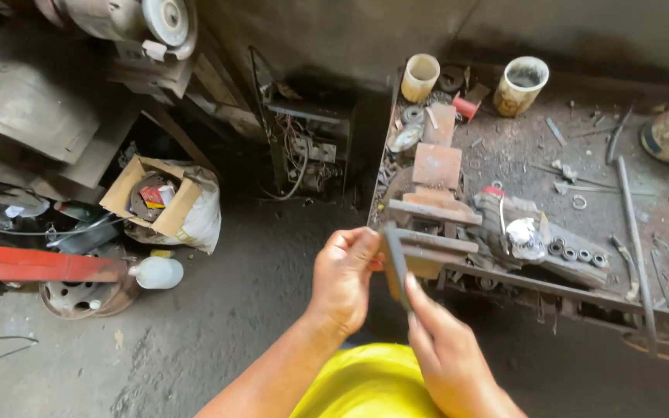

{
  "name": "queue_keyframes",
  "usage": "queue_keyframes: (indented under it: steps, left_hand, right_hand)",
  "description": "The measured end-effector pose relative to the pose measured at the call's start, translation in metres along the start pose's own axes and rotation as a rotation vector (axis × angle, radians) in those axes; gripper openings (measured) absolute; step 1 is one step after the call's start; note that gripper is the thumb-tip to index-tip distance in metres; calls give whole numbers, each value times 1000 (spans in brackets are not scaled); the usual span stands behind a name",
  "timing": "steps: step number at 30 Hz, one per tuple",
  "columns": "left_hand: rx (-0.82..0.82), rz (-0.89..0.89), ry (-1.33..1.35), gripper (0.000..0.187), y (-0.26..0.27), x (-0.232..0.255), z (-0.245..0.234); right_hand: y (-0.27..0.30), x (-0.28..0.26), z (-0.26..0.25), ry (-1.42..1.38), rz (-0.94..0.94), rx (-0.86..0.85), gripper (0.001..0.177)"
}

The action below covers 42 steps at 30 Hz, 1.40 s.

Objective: The person cleans a small cylindrical metal part using a wire brush and a hacksaw, scrubbing the surface and edges. They then pick up a gear-like metal part and clean it with the wire brush before placing it into a bench vise.

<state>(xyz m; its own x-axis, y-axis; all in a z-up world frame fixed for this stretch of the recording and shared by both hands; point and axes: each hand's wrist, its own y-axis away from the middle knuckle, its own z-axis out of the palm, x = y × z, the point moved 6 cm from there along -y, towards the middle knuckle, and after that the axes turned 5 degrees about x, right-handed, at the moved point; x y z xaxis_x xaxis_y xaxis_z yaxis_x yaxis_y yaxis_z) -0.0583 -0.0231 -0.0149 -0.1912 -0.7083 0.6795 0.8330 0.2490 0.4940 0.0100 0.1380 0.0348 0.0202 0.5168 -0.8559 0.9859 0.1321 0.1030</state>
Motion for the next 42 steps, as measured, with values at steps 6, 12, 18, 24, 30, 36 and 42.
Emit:
queue_keyframes:
  steps: [6,12,18,24,30,36,42]
  left_hand:
    - [-34,-19,-87,34,6,-6,-12]
    - [27,-33,-15,32,6,2,7]
    - [94,9,-267,36,-4,-1,1]
    - [48,-92,-63,37,7,3,35]
    - [50,-45,-36,35,-8,-20,46]
    - [20,17,-227,38,8,-48,67]
    - [139,58,-11,32,-9,-47,69]
  right_hand:
    - [-53,-22,-17,65,255,-4,60]
    - [-9,5,-3,20,96,-36,59]
    - [-66,-21,-29,34,271,-94,59]
    - [-45,17,-60,-29,230,-56,58]
    - [-18,62,-87,18,100,-112,62]
    - [-92,18,-91,-56,-71,-108,54]
    - [-39,61,-119,23,-82,-137,58]
